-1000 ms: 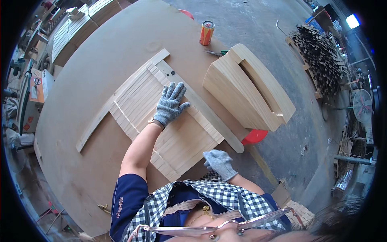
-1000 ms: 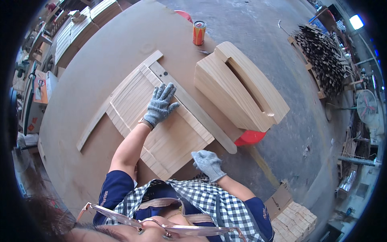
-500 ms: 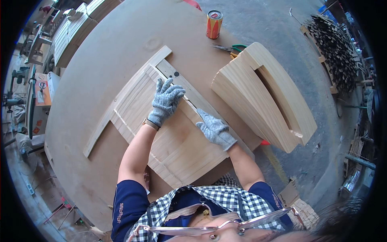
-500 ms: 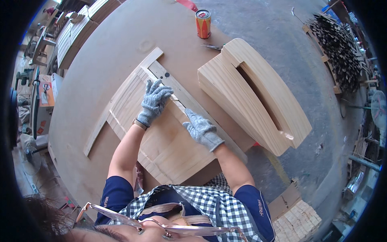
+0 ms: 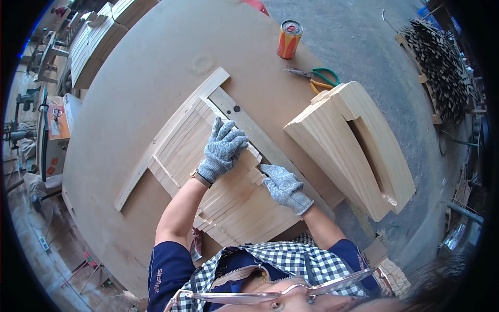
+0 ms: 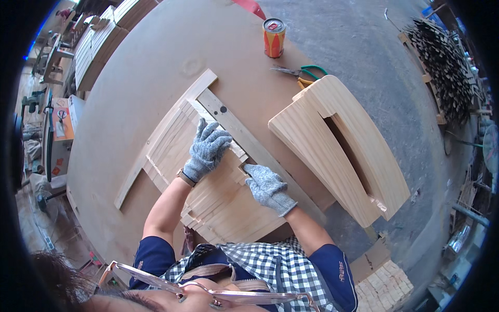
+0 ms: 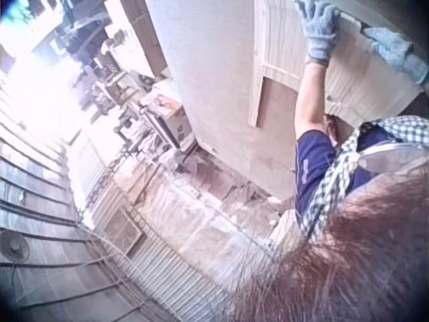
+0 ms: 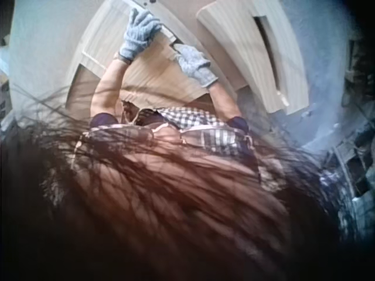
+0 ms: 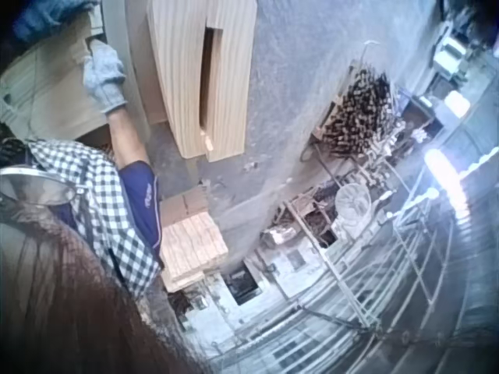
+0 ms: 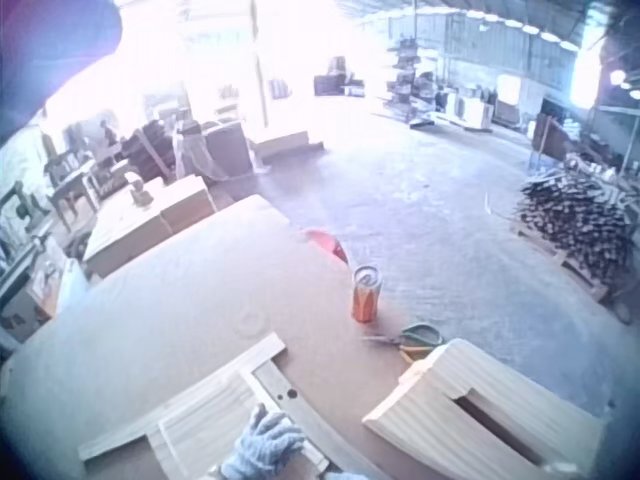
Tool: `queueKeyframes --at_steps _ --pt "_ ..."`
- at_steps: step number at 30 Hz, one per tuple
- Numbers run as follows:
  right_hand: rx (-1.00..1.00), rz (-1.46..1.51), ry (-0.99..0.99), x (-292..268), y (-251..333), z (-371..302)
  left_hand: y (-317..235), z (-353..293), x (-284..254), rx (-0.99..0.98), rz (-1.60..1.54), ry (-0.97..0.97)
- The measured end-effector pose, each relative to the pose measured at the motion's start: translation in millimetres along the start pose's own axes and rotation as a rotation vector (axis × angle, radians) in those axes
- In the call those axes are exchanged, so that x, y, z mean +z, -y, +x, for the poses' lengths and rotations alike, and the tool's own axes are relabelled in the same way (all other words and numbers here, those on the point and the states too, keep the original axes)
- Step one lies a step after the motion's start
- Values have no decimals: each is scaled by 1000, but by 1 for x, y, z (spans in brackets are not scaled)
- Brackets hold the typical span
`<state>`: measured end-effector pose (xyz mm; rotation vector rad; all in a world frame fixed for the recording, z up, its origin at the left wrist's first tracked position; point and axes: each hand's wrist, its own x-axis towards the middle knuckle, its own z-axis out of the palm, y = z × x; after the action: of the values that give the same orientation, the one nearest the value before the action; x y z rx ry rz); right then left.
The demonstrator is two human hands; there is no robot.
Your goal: Sanding the edges and surfaces of wooden furniture components using sandpaper and a pneumatic tool.
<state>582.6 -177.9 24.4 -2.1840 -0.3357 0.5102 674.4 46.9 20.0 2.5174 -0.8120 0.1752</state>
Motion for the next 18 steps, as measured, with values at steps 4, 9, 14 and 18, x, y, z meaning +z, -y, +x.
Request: queueKeyframes --at_steps 4,9,14,18 --pt "-48 73 -106 5 0 7 6 -13 1 -3 83 15" --pt "-11 87 -42 -1 -11 12 20 -15 1 -120 -147 -1" --pt "-118 -50 -165 -8 -6 8 88 -64 -19 -463 -68 -486" --pt "-227 -205 -139 -2 19 41 135 -112 -35 -826 300 -451"
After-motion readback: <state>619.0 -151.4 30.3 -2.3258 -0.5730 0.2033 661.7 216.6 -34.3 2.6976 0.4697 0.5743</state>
